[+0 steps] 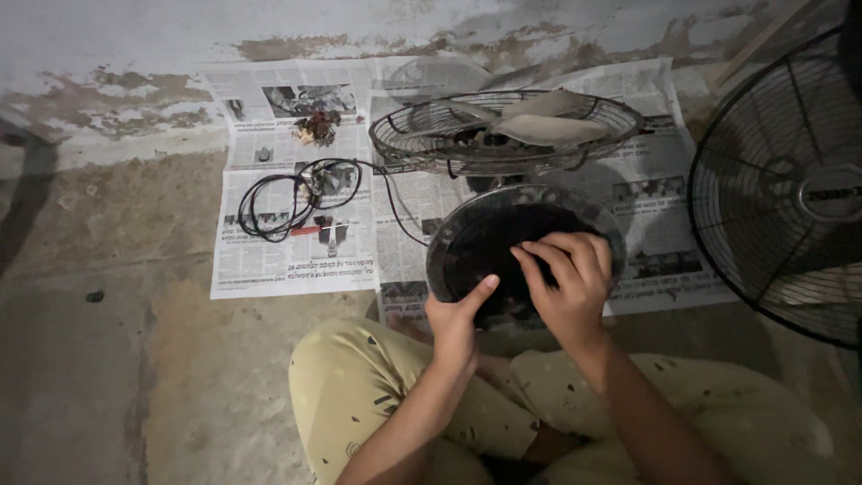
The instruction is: The person sits on the floor and uses a screwdriver to loosen and remove screws from the back cover of an electric fan. They repeatedly probe the screw holes and adjust the cover while holding it in place.
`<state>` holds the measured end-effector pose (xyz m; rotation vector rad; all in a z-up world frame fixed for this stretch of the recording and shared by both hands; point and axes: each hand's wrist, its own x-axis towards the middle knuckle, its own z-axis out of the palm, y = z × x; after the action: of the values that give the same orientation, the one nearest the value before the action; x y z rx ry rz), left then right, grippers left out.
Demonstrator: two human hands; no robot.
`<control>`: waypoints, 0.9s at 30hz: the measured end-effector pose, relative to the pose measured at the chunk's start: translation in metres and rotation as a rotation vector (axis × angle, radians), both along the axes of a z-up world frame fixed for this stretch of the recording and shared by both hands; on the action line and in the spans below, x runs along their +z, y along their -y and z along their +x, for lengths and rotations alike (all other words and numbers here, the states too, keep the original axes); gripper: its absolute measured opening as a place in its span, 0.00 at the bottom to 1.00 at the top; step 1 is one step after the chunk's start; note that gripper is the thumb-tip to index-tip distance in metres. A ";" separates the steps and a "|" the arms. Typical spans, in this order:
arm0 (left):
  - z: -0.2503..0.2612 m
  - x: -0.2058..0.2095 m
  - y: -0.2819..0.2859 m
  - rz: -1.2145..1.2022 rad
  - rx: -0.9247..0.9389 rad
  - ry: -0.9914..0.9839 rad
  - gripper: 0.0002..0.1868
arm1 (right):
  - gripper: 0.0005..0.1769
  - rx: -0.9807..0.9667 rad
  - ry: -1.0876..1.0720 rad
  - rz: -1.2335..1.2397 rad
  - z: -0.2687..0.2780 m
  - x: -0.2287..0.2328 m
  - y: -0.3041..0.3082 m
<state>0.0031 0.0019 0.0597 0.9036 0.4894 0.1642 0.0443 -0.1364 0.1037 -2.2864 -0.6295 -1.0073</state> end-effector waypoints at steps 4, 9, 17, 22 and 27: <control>0.000 0.002 -0.001 0.000 -0.008 -0.006 0.28 | 0.08 0.008 0.019 -0.028 0.000 0.001 0.001; -0.001 0.001 -0.002 -0.001 -0.021 -0.055 0.28 | 0.08 0.017 0.010 -0.037 0.001 0.000 0.002; 0.001 -0.004 0.000 -0.011 -0.003 -0.017 0.29 | 0.08 0.022 0.000 -0.062 0.001 0.001 0.001; 0.001 -0.004 -0.001 0.006 -0.012 -0.028 0.27 | 0.09 0.052 0.009 -0.079 0.001 0.005 0.001; 0.001 -0.001 -0.001 0.005 -0.013 -0.009 0.27 | 0.08 0.013 -0.037 -0.054 0.000 0.005 -0.002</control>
<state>0.0038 0.0033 0.0583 0.9128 0.4913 0.1504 0.0442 -0.1347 0.1091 -2.3396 -0.6631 -0.9504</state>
